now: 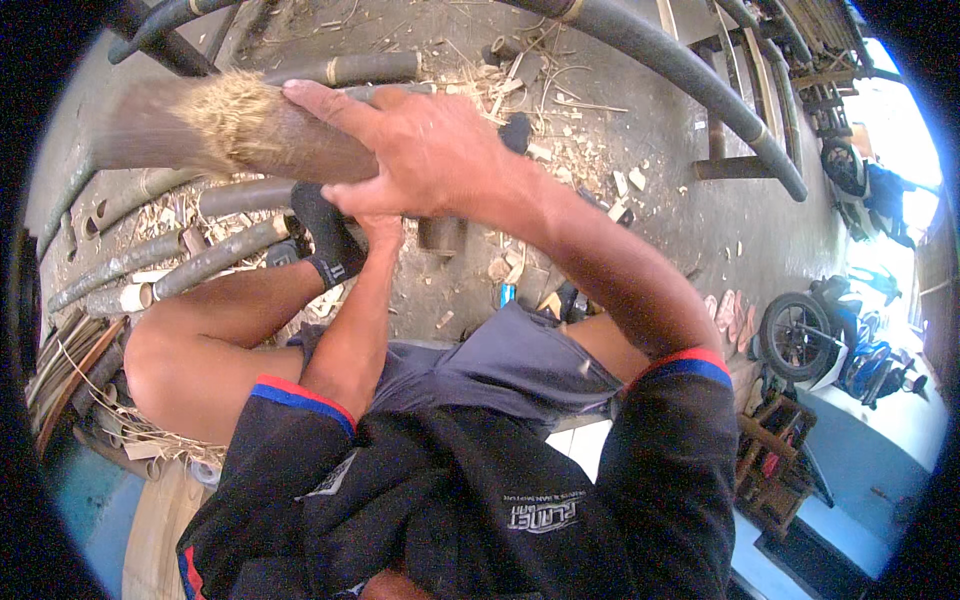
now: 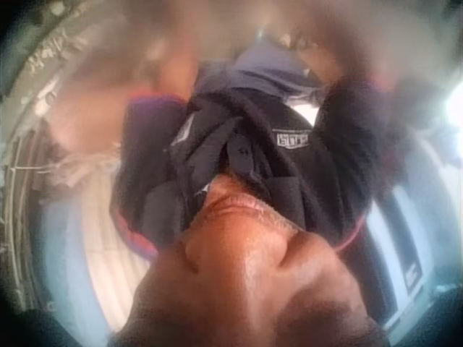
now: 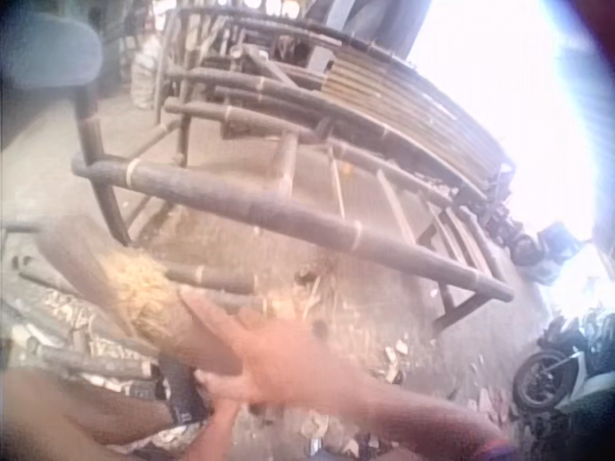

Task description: The person sits on the floor and uses a wooden mallet to repeatedly strike and shape the end of a bamboo segment. They rotate the bamboo and adjust its position frequently to work on different sides.

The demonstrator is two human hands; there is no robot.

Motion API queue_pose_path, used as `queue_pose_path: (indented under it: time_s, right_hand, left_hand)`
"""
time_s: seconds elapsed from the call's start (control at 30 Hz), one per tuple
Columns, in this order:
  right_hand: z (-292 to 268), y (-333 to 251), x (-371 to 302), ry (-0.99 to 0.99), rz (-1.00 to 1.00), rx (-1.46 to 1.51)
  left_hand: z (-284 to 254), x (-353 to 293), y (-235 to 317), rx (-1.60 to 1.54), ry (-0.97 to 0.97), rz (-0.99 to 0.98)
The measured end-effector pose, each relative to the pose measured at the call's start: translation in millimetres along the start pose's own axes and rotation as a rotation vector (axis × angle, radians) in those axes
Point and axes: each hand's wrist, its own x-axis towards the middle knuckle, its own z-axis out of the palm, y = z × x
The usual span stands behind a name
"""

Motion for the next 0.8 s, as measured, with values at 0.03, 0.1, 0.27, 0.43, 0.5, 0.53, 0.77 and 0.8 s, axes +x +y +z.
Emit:
queue_pose_path:
  time_s: [0.03,0.1,0.27,0.43,0.5,0.53,0.77,0.8]
  right_hand:
    - [7,2,-6,0.043,0.009,0.036]
    - [10,5,-12,-0.262,0.112,-0.181]
    - [-7,8,-21,-0.437,0.245,-0.130]
    - [-32,6,-91,0.171,0.479,0.249]
    - [-24,9,-128,0.363,0.537,0.381]
    - [-21,8,-146,0.460,0.574,0.436]
    - [22,-9,-253,0.816,0.997,0.620]
    - [34,-8,-257,0.806,1.053,0.642]
  left_hand:
    - [0,-2,-3,0.056,-0.012,0.031]
    - [-4,7,-28,0.063,0.056,0.032]
    - [6,-11,2,-0.197,-0.056,-0.312]
    - [69,-69,65,0.089,-0.479,-0.181]
    - [81,-83,60,0.440,-0.609,0.212]
    - [83,-84,57,0.517,-0.677,0.259]
    - [91,-72,12,0.675,-0.775,0.362]
    - [89,-68,5,0.717,-0.787,0.343]
